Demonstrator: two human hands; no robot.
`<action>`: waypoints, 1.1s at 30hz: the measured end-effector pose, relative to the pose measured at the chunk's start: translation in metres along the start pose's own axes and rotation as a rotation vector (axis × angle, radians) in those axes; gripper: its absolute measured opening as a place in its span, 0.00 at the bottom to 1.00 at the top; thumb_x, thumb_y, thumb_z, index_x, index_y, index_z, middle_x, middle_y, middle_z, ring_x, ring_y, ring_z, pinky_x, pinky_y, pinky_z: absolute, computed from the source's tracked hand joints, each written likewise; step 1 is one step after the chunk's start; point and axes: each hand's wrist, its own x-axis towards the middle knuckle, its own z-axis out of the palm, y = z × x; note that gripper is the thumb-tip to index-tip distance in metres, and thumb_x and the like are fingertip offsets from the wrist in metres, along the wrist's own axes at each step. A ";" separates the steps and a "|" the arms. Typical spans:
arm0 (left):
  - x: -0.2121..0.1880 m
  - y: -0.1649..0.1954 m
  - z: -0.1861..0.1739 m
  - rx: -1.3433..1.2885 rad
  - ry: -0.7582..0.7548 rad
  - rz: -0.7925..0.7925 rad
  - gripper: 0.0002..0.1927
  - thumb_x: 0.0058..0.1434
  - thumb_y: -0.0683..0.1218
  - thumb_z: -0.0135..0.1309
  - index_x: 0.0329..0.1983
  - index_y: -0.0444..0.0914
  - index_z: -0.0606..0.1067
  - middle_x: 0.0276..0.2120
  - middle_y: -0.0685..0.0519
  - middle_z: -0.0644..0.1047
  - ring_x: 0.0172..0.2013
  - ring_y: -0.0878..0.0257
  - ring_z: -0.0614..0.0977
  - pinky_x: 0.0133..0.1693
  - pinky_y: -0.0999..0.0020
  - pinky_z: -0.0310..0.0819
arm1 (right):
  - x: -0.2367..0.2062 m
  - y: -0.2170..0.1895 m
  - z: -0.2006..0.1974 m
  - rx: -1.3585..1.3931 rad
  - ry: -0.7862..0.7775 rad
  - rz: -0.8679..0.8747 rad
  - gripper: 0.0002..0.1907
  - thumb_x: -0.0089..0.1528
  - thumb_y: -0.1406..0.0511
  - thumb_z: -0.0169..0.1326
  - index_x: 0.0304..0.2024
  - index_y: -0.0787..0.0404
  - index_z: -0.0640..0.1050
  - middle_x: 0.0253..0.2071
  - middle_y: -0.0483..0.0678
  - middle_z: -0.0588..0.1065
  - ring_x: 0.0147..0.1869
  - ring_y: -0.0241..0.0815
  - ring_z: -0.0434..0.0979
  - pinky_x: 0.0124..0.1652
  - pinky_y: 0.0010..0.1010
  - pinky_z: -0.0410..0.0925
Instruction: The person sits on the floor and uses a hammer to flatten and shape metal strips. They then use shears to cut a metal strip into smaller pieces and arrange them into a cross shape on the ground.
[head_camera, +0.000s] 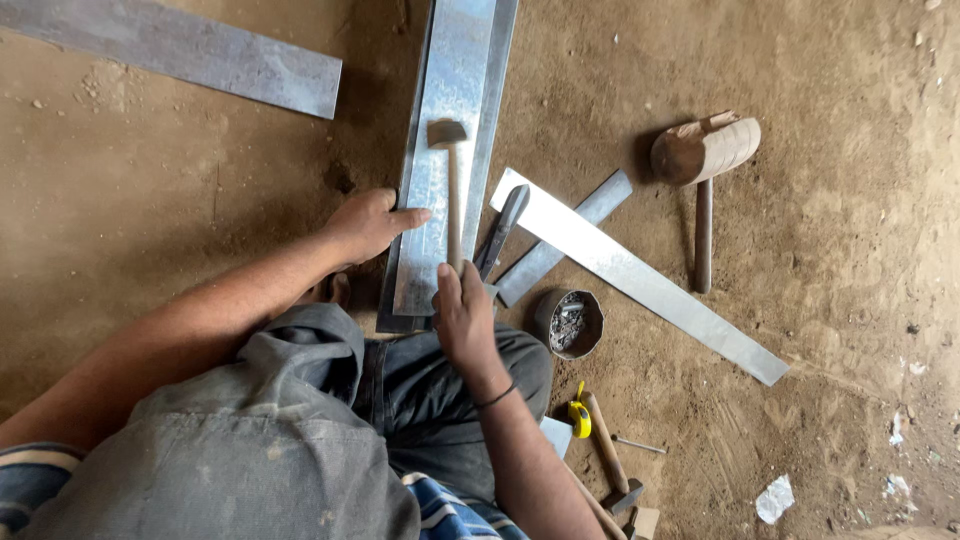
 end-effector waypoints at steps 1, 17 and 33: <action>-0.003 0.001 -0.001 0.009 0.015 0.018 0.38 0.63 0.73 0.54 0.36 0.30 0.77 0.33 0.36 0.79 0.35 0.45 0.82 0.36 0.47 0.75 | 0.000 -0.011 -0.007 0.141 -0.015 0.074 0.17 0.72 0.53 0.46 0.38 0.59 0.68 0.22 0.41 0.64 0.21 0.30 0.62 0.19 0.26 0.58; -0.016 0.009 -0.005 -0.031 0.031 0.042 0.36 0.58 0.72 0.52 0.40 0.33 0.78 0.36 0.39 0.82 0.39 0.49 0.84 0.42 0.52 0.75 | 0.071 -0.080 -0.004 0.336 0.022 0.229 0.15 0.71 0.54 0.45 0.38 0.58 0.68 0.21 0.38 0.63 0.17 0.29 0.59 0.16 0.24 0.55; -0.014 0.014 -0.010 -0.094 0.027 0.103 0.34 0.58 0.71 0.53 0.37 0.35 0.77 0.32 0.42 0.81 0.34 0.52 0.83 0.37 0.54 0.75 | 0.038 -0.081 -0.001 0.443 -0.007 0.063 0.14 0.72 0.55 0.46 0.39 0.57 0.68 0.22 0.38 0.62 0.21 0.27 0.58 0.19 0.23 0.54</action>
